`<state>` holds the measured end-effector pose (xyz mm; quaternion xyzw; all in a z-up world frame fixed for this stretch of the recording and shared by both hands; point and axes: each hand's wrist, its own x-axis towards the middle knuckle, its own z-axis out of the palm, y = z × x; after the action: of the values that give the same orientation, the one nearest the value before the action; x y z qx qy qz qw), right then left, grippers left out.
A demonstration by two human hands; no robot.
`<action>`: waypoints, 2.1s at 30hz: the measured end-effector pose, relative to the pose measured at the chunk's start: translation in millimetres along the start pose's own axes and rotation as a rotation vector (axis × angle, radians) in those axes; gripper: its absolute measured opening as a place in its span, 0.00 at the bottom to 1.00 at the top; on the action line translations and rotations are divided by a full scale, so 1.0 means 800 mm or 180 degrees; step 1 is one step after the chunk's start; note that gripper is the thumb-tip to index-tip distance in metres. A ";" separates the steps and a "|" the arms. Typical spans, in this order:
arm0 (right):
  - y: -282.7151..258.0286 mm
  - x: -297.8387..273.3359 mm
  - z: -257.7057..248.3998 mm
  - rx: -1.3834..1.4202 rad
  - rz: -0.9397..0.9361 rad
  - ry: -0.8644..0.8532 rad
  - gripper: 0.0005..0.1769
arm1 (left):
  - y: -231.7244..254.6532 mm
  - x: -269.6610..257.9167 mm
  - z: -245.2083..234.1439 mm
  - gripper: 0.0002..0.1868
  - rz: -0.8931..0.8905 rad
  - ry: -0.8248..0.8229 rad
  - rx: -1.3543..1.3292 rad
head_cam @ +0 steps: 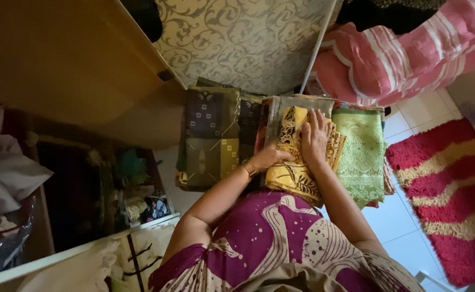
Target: The person organizes folded clothes by removing items from a shelf, sorting through a stack of patterned textiles on a table, and then placing them back onto the shelf.
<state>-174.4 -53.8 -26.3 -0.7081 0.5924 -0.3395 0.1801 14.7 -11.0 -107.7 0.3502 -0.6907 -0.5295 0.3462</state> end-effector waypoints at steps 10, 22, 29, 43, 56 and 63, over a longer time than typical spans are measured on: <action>-0.050 0.027 -0.037 0.0738 0.0024 0.0086 0.32 | 0.187 -0.021 -0.096 0.29 -0.0551 0.0594 -0.1755; -0.137 -0.036 0.071 0.0344 -0.0985 -0.1652 0.34 | 0.092 -0.124 -0.194 0.28 -0.0963 0.1602 -0.1004; -0.126 -0.039 0.135 0.0849 -0.1627 -0.1360 0.39 | 0.102 -0.154 -0.230 0.37 -0.0824 0.1831 -0.0847; -0.097 -0.044 0.205 0.3259 0.0358 -0.1587 0.35 | 0.120 -0.155 -0.236 0.53 -0.1704 0.2429 0.0016; -0.081 -0.045 0.206 0.2368 0.0186 -0.2000 0.53 | 0.160 -0.109 -0.179 0.60 -0.1539 0.2539 0.3856; -0.066 -0.048 0.219 0.2261 0.0456 -0.2137 0.57 | 0.089 -0.093 -0.168 0.44 -0.1863 0.1587 0.4452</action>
<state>-17.5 -30.2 -124.8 -0.6308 0.3965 -0.2603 0.6142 158.8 0.5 -19.7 0.7615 -0.6451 0.0511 0.0376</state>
